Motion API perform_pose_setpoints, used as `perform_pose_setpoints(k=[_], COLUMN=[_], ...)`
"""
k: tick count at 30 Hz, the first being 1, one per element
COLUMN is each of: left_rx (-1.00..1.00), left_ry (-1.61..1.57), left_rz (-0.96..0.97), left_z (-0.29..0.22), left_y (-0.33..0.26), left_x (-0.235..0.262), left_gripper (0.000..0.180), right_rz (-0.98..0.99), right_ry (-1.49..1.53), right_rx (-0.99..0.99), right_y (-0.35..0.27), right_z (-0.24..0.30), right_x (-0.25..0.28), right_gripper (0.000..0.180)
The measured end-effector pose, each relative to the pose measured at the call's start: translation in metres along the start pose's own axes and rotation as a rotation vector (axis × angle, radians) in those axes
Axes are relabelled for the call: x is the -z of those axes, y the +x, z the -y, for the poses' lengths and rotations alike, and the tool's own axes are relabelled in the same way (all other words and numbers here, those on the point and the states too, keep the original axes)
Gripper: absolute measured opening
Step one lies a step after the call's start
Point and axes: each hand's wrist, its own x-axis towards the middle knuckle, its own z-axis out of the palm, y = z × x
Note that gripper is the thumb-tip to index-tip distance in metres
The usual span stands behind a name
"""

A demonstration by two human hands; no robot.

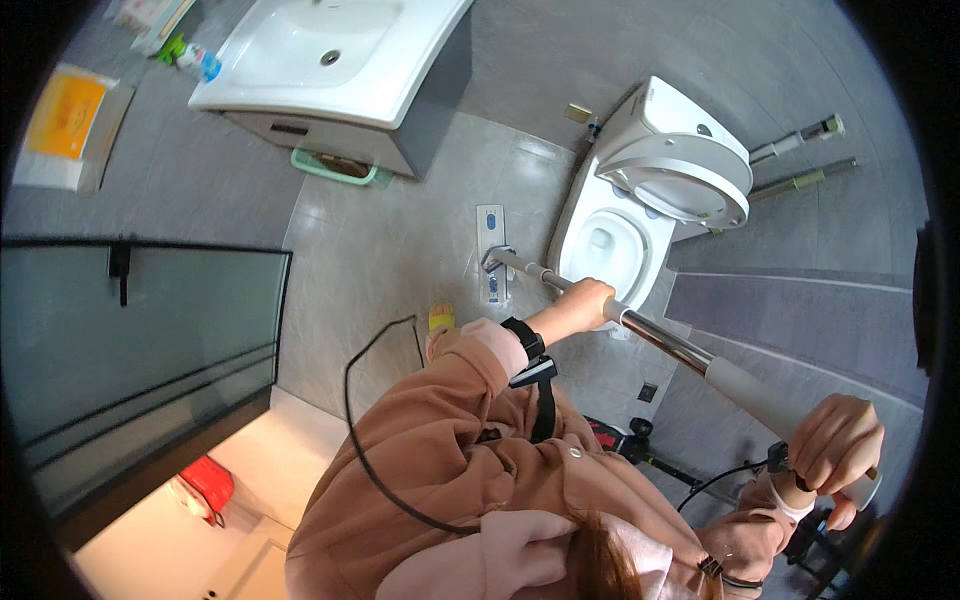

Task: The person mops the bedroom floor with a flat mop, then moves into the bathroom to mop around the toilet and sink. They rinse the mop head under the shower and wring out a cloth in the sink basin.

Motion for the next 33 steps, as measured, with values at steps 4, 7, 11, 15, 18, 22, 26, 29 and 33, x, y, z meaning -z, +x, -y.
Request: perform_pose_setpoints(k=[4, 7, 11, 15, 18, 22, 26, 29, 33], left_rx=[-0.082, -0.203, -0.169, -0.063, -0.021, -0.150, -0.179, -0.213, -0.263], left_ry=[0.037, 0.031, 0.043, 0.081, 0.144, 0.111, 0.102, 0.111, 0.199], left_rz=[0.131, 0.047, -0.164, -0.367, -0.308, -0.178, 0.025, 0.146, 0.371], left_z=[-0.004, 0.007, 0.067, 0.157, 0.191, 0.171, 0.125, 0.103, 0.091], left_y=[-0.002, -0.002, 0.016, 0.042, 0.063, 0.075, 0.095, 0.111, 0.129], left_x=[0.031, 0.061, 0.124, 0.182, 0.189, 0.155, 0.118, 0.108, 0.122], left_gripper=[0.012, 0.012, 0.015, 0.020, 0.019, 0.014, 0.012, 0.010, 0.011], right_rz=[-0.056, 0.060, -0.145, -0.466, -0.580, -0.705, -0.855, -1.086, -1.334], right_ry=[-0.071, -0.172, -0.261, -0.298, -0.273, -0.290, -0.470, -0.526, -0.667], right_rx=[-0.070, 0.045, 0.158, -0.010, 0.028, 0.050, 0.059, 0.019, -0.028], right_y=[-0.007, 0.009, 0.069, 0.135, 0.148, 0.133, 0.119, 0.108, 0.096], right_z=[0.019, 0.024, -0.028, -0.117, -0.143, -0.120, -0.095, -0.091, -0.088], right_x=[-0.012, -0.012, -0.006, 0.002, 0.001, -0.009, -0.026, -0.044, -0.068], right_gripper=[0.026, 0.023, 0.029, 0.033, 0.036, 0.032, 0.030, 0.028, 0.030])
